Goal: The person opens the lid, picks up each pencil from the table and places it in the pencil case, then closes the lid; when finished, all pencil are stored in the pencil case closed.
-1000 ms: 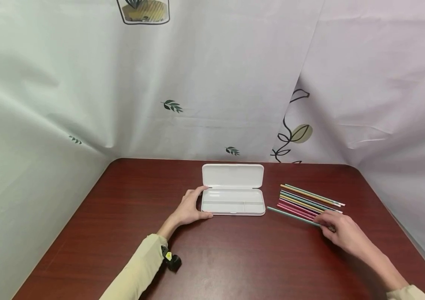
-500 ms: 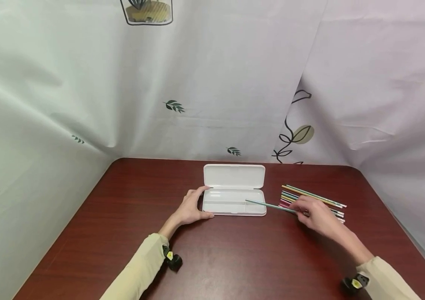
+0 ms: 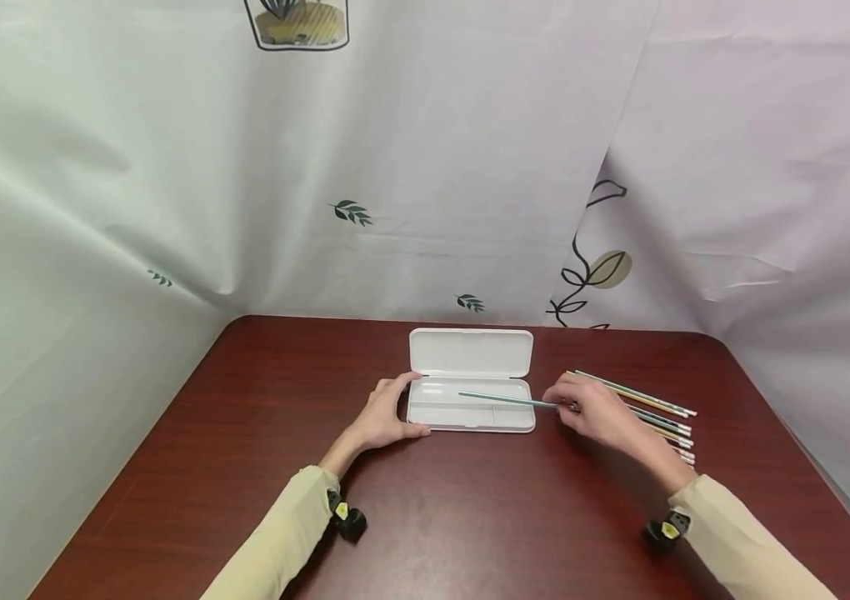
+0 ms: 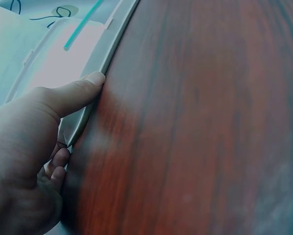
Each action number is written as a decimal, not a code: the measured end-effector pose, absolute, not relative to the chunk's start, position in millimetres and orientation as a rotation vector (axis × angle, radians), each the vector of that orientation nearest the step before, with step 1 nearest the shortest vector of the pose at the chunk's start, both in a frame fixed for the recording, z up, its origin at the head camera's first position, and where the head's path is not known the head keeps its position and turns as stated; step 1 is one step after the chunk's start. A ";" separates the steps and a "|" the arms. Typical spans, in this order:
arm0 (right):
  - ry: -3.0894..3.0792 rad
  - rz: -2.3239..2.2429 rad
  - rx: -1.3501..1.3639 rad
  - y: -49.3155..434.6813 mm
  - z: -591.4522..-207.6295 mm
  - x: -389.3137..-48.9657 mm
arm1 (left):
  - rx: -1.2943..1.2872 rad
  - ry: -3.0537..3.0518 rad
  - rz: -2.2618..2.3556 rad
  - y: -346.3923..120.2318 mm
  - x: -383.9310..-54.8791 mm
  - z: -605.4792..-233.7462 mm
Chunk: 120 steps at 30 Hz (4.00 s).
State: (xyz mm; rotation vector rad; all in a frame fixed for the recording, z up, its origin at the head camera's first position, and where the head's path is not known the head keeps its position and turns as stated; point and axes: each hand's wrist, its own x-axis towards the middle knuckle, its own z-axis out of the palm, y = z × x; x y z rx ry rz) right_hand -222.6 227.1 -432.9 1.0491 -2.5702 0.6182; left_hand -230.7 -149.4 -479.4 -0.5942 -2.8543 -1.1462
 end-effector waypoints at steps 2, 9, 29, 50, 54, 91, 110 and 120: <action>-2.599 0.611 1.053 221.8 -432.1 -225.4 | -0.589 -2.860 -1.151 -149.3 -230.1 -478.7; -2.597 0.600 1.088 205.6 -434.2 -235.3 | -0.588 -2.858 -1.168 -149.0 -228.6 -477.6; -2.681 0.677 1.129 170.4 -436.1 -249.8 | -0.587 -2.860 -1.160 -148.6 -229.0 -476.5; -2.734 0.661 1.165 159.4 -437.1 -255.4 | -0.586 -2.859 -1.152 -148.3 -228.4 -476.1; -2.754 0.654 1.151 158.6 -437.0 -256.4 | -0.590 -2.855 -1.151 -148.3 -229.0 -476.6; -2.537 0.597 0.740 309.8 -445.5 -170.4 | -0.581 -2.841 -1.181 -147.3 -228.4 -476.2; -2.580 0.478 0.542 342.0 -463.8 -142.7 | -0.585 -2.846 -1.172 -147.9 -228.7 -476.6; -2.600 0.468 0.546 343.6 -466.0 -141.5 | -0.591 -2.841 -1.168 -148.4 -229.1 -477.1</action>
